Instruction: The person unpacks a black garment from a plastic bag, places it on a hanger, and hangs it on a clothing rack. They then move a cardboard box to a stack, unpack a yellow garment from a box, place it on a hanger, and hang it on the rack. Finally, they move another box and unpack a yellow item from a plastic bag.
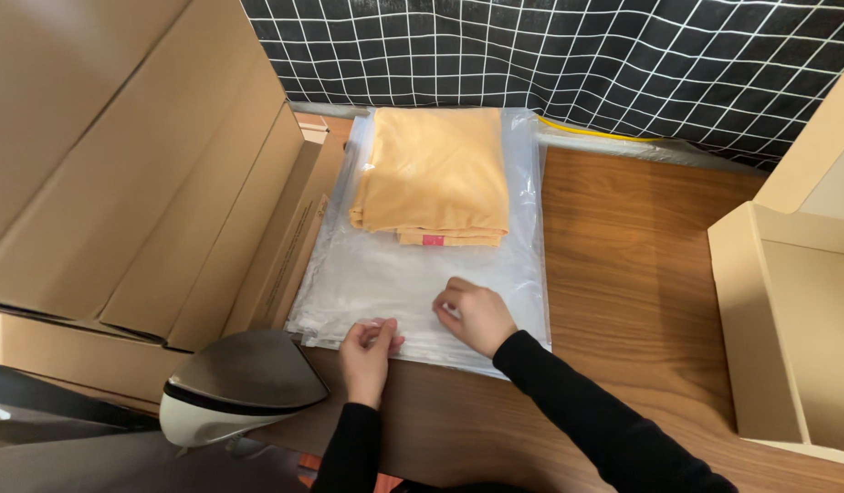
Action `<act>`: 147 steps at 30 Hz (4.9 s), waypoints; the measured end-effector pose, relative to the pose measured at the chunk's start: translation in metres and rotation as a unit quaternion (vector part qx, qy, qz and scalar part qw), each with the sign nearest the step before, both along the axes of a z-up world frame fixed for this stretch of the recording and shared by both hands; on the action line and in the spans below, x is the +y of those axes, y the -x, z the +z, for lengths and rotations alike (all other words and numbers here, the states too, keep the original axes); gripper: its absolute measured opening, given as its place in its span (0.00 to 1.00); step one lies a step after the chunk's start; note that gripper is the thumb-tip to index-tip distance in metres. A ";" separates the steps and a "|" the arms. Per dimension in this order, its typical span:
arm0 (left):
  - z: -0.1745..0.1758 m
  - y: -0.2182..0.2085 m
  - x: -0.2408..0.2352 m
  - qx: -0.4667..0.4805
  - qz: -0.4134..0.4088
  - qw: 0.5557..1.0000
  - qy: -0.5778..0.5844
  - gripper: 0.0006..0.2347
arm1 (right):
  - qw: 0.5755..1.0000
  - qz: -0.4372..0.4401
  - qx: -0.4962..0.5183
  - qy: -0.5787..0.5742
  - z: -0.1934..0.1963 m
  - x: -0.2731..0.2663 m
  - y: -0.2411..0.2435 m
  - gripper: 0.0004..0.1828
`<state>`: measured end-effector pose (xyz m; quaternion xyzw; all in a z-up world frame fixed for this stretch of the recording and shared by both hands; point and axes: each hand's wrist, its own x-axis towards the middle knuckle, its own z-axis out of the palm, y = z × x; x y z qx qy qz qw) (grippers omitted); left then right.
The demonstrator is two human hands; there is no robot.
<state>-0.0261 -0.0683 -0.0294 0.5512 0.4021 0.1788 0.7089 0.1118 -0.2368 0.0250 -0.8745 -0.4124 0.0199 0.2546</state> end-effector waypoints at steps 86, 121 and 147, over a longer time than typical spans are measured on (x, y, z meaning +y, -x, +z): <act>0.334 0.140 -0.187 -0.082 0.250 0.931 0.252 0.22 | 0.987 0.151 0.006 -0.051 -0.050 -0.048 -0.100 0.19; 0.051 -0.397 0.090 0.203 -0.250 0.688 -0.650 0.31 | 0.974 -0.170 -0.120 -0.088 0.015 -0.011 -0.290 0.29; -0.002 -0.351 0.202 0.207 -0.265 0.720 -0.607 0.27 | 0.912 -0.334 0.113 0.208 0.004 -0.085 -0.225 0.46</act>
